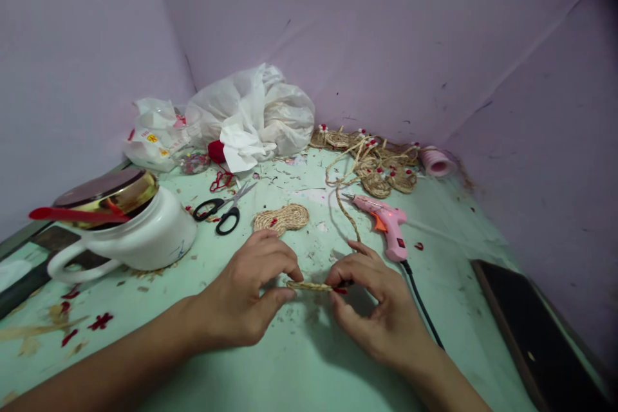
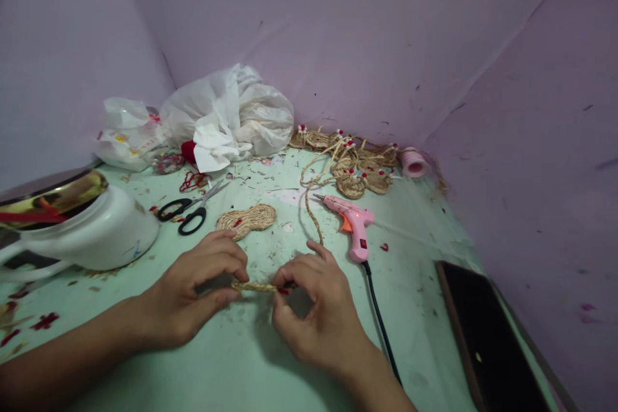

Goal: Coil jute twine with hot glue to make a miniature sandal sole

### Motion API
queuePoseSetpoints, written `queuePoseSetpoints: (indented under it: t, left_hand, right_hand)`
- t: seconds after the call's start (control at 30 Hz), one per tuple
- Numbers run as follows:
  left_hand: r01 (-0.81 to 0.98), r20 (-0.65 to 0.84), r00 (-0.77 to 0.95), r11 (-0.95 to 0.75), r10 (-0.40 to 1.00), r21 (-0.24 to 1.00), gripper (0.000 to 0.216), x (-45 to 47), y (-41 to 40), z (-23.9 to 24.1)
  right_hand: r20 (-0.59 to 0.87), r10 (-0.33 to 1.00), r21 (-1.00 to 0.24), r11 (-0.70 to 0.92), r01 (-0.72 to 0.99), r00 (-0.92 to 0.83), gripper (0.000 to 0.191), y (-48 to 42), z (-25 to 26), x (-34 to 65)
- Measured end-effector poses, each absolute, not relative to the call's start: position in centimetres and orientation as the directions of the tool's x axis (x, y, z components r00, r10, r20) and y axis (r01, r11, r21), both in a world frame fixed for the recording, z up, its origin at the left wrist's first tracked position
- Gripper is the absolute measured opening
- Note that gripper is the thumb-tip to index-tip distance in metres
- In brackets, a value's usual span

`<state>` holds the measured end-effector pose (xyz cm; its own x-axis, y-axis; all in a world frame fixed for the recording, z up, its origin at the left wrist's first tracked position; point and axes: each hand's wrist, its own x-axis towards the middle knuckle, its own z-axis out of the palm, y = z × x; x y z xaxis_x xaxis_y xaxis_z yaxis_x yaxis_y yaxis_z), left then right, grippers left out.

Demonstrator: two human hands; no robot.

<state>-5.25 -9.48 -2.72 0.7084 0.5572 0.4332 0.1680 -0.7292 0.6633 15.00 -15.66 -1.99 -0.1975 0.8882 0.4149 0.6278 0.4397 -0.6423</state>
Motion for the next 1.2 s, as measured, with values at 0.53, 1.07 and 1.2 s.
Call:
queuePoseSetpoints:
  t: [0.53, 1.07, 1.2]
  left_hand:
    - [0.303, 0.167, 0.697, -0.498, 0.697, 0.813, 0.028, -5.2, -9.7, -1.3]
    - [0.317, 0.269, 0.619, -0.549, 0.738, 0.773, 0.010, -5.0, -10.1, -2.2]
    - [0.325, 0.280, 0.610, -0.557, 0.741, 0.764, 0.007, -5.0, -10.0, -2.2]
  right_hand:
    - [0.464, 0.864, -0.605, 0.471, 0.641, -0.197, 0.014, -15.4, -2.1, 15.5]
    - [0.412, 0.894, -0.610, 0.416, 0.674, -0.179, 0.011, -15.3, -2.4, 15.5]
    - [0.410, 0.894, -0.610, 0.414, 0.675, -0.178, 0.011, -15.3, -2.5, 15.6]
